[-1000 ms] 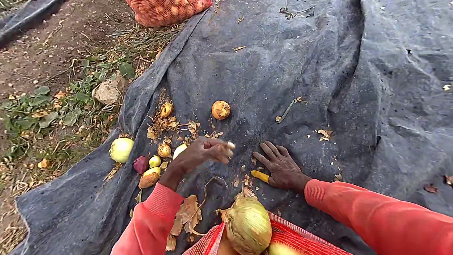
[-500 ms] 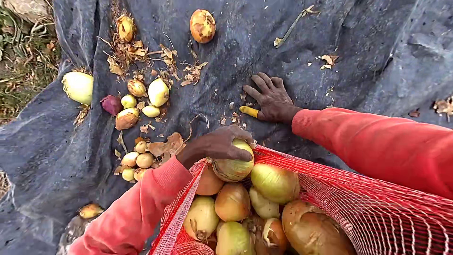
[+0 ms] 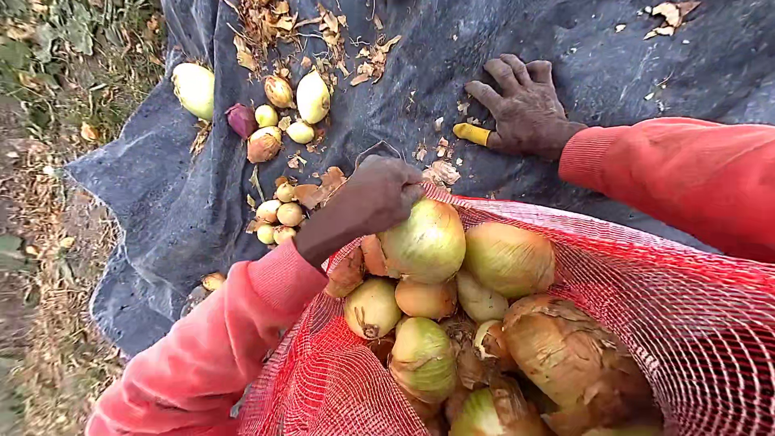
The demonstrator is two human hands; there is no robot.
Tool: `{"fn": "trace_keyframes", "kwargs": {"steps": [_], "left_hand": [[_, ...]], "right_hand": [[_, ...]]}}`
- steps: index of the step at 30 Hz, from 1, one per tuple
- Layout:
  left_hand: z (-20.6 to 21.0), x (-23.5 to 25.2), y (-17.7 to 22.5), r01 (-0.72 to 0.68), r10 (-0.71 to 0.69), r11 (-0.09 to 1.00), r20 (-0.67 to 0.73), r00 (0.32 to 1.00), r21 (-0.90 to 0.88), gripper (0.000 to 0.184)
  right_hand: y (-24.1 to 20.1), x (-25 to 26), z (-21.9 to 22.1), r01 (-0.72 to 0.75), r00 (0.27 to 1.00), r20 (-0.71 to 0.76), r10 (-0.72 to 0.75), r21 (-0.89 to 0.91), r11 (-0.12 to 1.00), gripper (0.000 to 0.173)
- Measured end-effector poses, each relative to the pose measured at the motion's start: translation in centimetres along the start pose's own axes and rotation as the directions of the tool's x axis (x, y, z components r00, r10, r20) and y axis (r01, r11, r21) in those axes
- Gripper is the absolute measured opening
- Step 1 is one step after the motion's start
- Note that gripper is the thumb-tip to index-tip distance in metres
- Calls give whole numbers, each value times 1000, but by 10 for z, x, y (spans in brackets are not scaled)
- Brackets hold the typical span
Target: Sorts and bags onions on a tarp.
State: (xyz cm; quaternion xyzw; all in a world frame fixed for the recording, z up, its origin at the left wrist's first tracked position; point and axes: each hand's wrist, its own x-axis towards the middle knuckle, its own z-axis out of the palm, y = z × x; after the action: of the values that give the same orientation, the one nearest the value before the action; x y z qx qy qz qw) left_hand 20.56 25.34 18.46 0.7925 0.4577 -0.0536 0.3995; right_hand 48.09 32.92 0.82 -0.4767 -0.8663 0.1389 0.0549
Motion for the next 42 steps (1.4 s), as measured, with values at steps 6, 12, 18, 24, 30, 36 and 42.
{"fn": "trace_keyframes", "kwargs": {"steps": [6,12,18,24,30,36,42], "left_hand": [[-12,-33,31,-113,139,990,-464,875,83,21],[-22,2,-15,-131,94,991,-578,811,-24,21],[-34,70,-41,-245,231,924,-83,969,-295,32],[-58,114,-46,-99,183,864,124,975,-493,28],[-59,174,-50,208,-287,955,-484,827,-211,48],[-70,236,-94,216,-259,966,-593,763,-144,74],[-68,217,-115,-114,-234,904,-699,676,-413,82]], "right_hand": [[3,4,1,-12,999,-46,10,-37,999,76],[-6,-6,7,-21,995,-95,16,-54,998,78],[-2,-2,5,-99,992,60,107,-121,988,78],[-3,0,-1,-91,994,57,97,-90,992,81],[-2,-4,6,-74,997,-19,72,-147,986,81],[-2,-3,8,-37,990,-141,10,-190,981,74],[-2,-3,8,-31,989,-149,0,-205,978,74]]}}
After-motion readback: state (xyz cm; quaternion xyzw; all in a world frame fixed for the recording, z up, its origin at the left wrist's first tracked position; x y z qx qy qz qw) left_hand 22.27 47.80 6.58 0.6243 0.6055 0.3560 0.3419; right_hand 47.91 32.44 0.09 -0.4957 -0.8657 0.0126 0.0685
